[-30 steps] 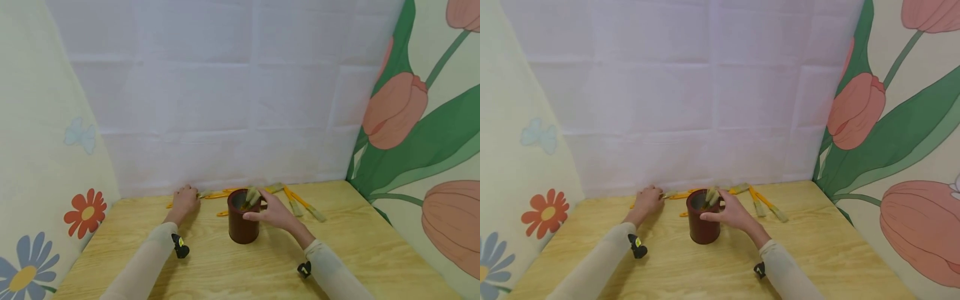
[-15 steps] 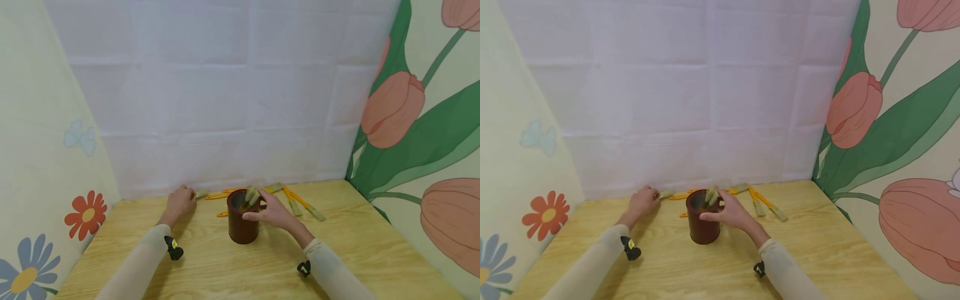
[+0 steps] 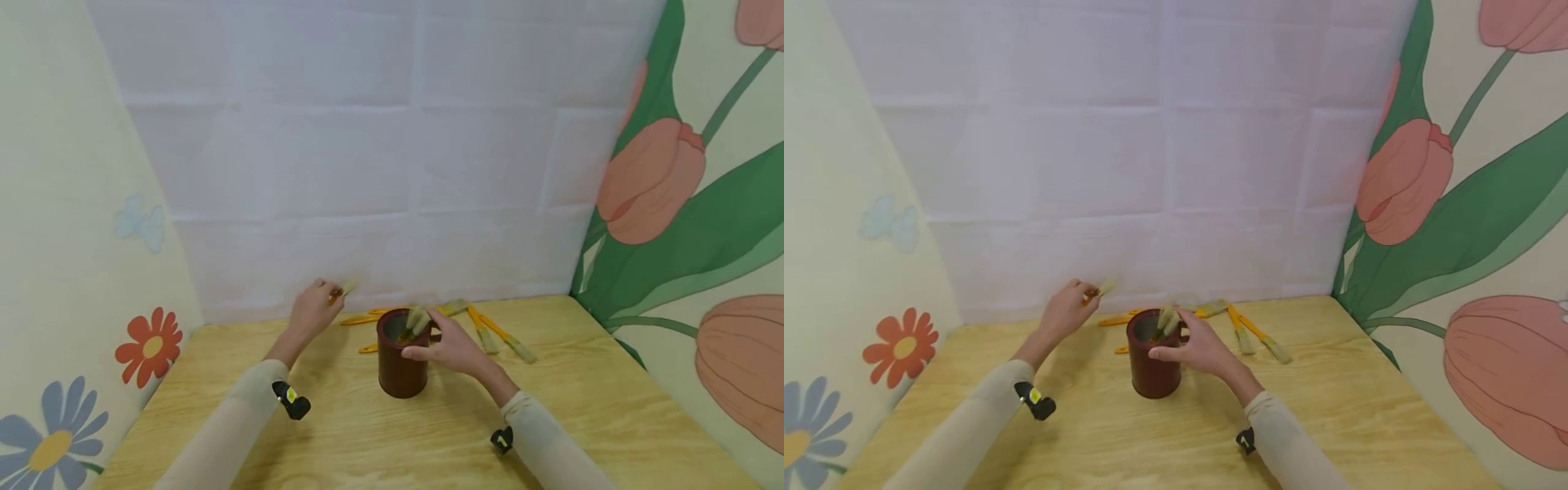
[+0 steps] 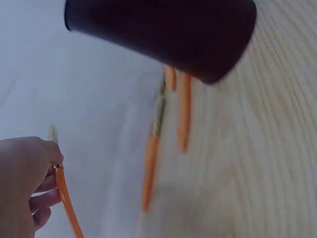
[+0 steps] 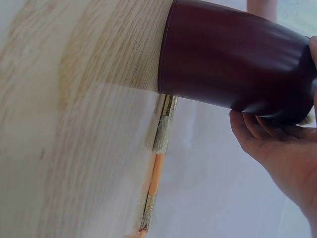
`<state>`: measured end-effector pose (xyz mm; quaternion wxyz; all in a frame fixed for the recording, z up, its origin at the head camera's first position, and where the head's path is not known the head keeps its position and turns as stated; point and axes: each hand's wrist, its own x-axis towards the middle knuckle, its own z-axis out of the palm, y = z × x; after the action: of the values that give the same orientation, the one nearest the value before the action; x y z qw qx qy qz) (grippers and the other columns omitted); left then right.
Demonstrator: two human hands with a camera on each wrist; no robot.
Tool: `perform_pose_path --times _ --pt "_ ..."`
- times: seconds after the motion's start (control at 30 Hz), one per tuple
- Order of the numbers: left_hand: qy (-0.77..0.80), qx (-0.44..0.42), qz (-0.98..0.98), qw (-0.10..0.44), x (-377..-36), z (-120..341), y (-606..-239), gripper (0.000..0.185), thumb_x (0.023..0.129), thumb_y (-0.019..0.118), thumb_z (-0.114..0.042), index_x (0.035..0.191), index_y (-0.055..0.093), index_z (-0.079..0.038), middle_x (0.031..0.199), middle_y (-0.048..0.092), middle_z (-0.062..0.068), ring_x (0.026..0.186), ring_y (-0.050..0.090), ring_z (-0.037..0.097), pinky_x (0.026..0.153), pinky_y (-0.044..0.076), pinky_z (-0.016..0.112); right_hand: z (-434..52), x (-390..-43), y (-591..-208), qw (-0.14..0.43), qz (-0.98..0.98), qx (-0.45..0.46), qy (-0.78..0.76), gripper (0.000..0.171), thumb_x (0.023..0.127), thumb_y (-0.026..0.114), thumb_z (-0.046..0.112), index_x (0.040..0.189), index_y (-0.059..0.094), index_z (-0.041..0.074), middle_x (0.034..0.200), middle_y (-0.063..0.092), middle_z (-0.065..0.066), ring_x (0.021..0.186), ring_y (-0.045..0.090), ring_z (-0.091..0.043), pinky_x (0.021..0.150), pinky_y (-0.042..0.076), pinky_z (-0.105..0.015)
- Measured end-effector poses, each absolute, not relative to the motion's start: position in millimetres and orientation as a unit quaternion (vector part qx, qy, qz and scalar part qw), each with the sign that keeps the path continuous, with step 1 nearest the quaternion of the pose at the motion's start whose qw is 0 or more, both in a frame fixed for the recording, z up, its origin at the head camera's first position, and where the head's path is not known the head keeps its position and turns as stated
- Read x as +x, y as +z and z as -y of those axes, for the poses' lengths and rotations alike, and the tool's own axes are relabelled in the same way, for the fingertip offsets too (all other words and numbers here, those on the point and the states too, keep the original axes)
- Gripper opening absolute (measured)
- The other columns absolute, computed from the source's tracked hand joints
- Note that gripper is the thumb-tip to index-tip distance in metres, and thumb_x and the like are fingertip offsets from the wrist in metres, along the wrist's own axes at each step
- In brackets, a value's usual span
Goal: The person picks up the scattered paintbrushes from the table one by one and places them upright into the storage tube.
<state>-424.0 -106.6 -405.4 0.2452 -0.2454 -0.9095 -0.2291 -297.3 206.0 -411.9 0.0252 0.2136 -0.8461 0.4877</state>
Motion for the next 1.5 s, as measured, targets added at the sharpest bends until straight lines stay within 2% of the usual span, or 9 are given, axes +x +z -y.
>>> perform_pose_path --times 0.2,0.37,0.6,0.7,0.93,1.13,1.3,1.5 --pt "-0.265 -0.268 0.893 0.247 -408 80 -373 0.022 0.101 0.066 -0.024 0.116 0.071 -0.009 0.107 0.06 0.007 0.09 0.063 0.022 0.075 0.054 0.041 -211 -296 -410 0.032 0.842 0.216 0.493 0.09 0.085 0.084 0.043 0.158 0.036 0.022 0.15 0.046 -0.001 0.129 0.053 -0.021 0.101 0.047 -0.047" --pt "-0.294 -0.291 0.875 0.252 -388 61 -344 0.023 0.1 0.067 -0.026 0.117 0.071 -0.011 0.107 0.059 0.004 0.09 0.062 0.019 0.074 0.053 0.039 -211 -297 -407 0.029 0.841 0.216 0.494 0.087 0.087 0.084 0.036 0.158 0.036 0.023 0.149 0.047 -0.002 0.128 0.054 -0.022 0.102 0.046 -0.05" --pt "-0.344 -0.348 0.836 0.248 -350 40 -312 0.026 0.1 0.069 -0.026 0.12 0.07 -0.01 0.108 0.06 0.003 0.09 0.061 0.017 0.072 0.052 0.036 -212 -299 -406 0.015 0.841 0.215 0.495 0.088 0.09 0.083 0.025 0.16 0.031 0.013 0.152 0.044 -0.009 0.129 0.053 -0.026 0.102 0.045 -0.051" --pt "-0.354 -0.375 0.82 0.249 -336 33 -305 0.027 0.099 0.07 -0.025 0.121 0.069 -0.01 0.108 0.061 0.002 0.09 0.061 0.016 0.075 0.052 0.036 -212 -298 -406 0.016 0.841 0.216 0.496 0.087 0.09 0.082 0.026 0.16 0.031 0.013 0.151 0.044 -0.008 0.129 0.053 -0.026 0.102 0.046 -0.05" --pt "-0.396 -0.406 0.791 0.23 -316 21 -299 0.026 0.099 0.07 -0.023 0.121 0.066 -0.01 0.11 0.061 0.001 0.091 0.064 0.017 0.08 0.053 0.044 -212 -297 -409 0.026 0.835 0.228 0.501 0.08 0.089 0.082 0.034 0.155 0.04 0.022 0.143 0.051 -0.001 0.124 0.056 -0.02 0.101 0.047 -0.047" --pt "-0.419 -0.411 0.779 0.222 -314 16 -301 0.025 0.097 0.071 -0.017 0.118 0.062 -0.009 0.107 0.061 0.001 0.09 0.064 0.013 0.079 0.053 0.036 -213 -299 -410 0.037 0.837 0.241 0.491 0.074 0.088 0.082 0.039 0.151 0.045 0.026 0.137 0.056 0.004 0.12 0.057 -0.016 0.098 0.049 -0.044" --pt "-0.433 -0.402 0.782 0.198 -318 13 -312 0.024 0.096 0.07 -0.015 0.117 0.061 -0.008 0.104 0.062 0.002 0.089 0.063 0.011 0.078 0.054 0.032 -211 -300 -409 0.045 0.844 0.237 0.479 0.076 0.087 0.082 0.043 0.152 0.044 0.028 0.133 0.058 0.006 0.116 0.059 -0.016 0.092 0.052 -0.043" --pt "-0.432 -0.393 0.797 0.154 -323 13 -330 0.022 0.098 0.068 -0.017 0.118 0.06 -0.009 0.107 0.061 0.001 0.092 0.062 0.012 0.08 0.054 0.03 -208 -299 -410 0.032 0.836 0.234 0.495 0.077 0.088 0.083 0.037 0.153 0.042 0.027 0.141 0.053 0.004 0.122 0.057 -0.017 0.097 0.049 -0.044"
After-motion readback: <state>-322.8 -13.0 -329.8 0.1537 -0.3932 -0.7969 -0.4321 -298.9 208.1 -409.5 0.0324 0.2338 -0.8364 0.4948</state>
